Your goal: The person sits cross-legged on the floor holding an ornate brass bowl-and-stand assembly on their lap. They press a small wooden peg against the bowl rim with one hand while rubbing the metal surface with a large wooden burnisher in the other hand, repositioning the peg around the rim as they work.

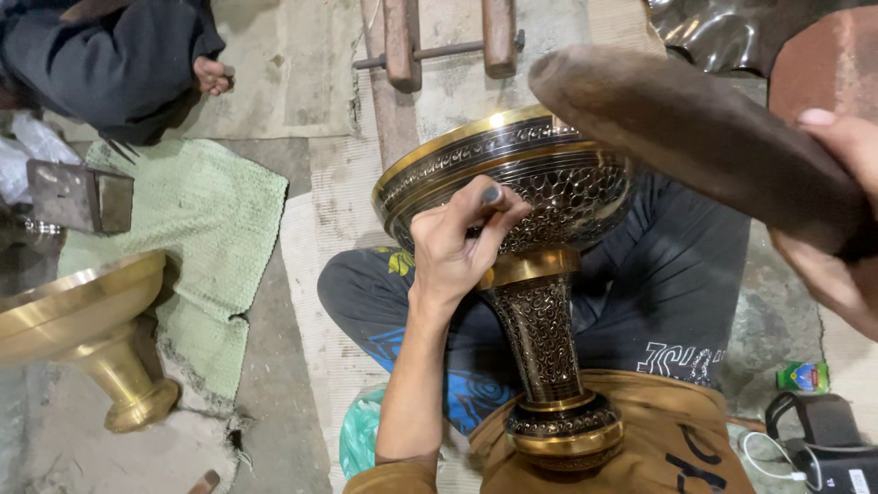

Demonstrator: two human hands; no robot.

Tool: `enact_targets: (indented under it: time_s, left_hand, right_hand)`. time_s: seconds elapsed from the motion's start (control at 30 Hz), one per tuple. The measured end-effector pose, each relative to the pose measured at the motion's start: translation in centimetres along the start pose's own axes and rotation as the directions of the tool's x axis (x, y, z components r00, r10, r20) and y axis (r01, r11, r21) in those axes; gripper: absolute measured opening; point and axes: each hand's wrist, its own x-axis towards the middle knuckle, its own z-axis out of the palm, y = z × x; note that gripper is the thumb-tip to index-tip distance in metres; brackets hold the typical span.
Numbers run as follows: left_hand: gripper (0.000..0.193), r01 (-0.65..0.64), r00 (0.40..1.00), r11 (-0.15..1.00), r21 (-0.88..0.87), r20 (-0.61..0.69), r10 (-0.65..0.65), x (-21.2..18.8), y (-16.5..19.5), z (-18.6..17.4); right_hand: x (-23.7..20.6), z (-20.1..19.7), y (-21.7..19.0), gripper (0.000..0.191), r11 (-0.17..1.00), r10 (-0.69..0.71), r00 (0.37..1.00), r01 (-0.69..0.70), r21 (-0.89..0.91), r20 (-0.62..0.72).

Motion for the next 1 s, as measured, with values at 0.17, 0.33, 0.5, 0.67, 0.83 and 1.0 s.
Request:
enact_targets:
  time_s: [0.17, 0.33, 0.5, 0.67, 0.83, 1.0]
  left_hand:
    - [0.034, 0.003, 1.000, 1.000, 0.017, 0.007, -0.003, -0.1, -0.2, -0.3]
    - [0.031, 0.009, 1.000, 1.000, 0.014, 0.001, -0.009, -0.2, -0.2, -0.3]
    - [0.033, -0.020, 1.000, 1.000, 0.019, -0.001, 0.021, -0.1, -0.1, -0.4]
    - [0.024, -0.011, 0.999, 1.000, 0.019, 0.035, 0.010, -0.3, -0.2, -0.7]
    - [0.018, 0.005, 0.999, 0.994, 0.105, 0.046, -0.010, -0.7, -0.9, -0.8]
    - [0.017, -0.010, 0.998, 0.996, 0.088, 0.057, 0.005, -0.6, -0.8, -1.0]
  right_hand:
    - [0.9, -0.6, -0.9, 0.065, 0.988, -0.078, 0.989, 0.094, 0.125, -0.129]
    - [1.6, -0.8, -0.9, 0.068, 0.992, -0.120, 0.988, 0.116, -0.041, -0.098]
    - [1.7, -1.1, -0.2, 0.074, 0.987, -0.147, 0.986, 0.141, -0.077, -0.079]
    - [1.0, -0.4, -0.2, 0.072, 0.993, -0.121, 0.985, 0.121, -0.012, -0.119]
    - [0.4, -0.2, -0.1, 0.070, 0.981, -0.143, 0.972, 0.164, 0.104, -0.185]
    - [0.4, 0.0, 0.3, 0.065, 0.976, -0.173, 0.971, 0.191, 0.105, -0.163]
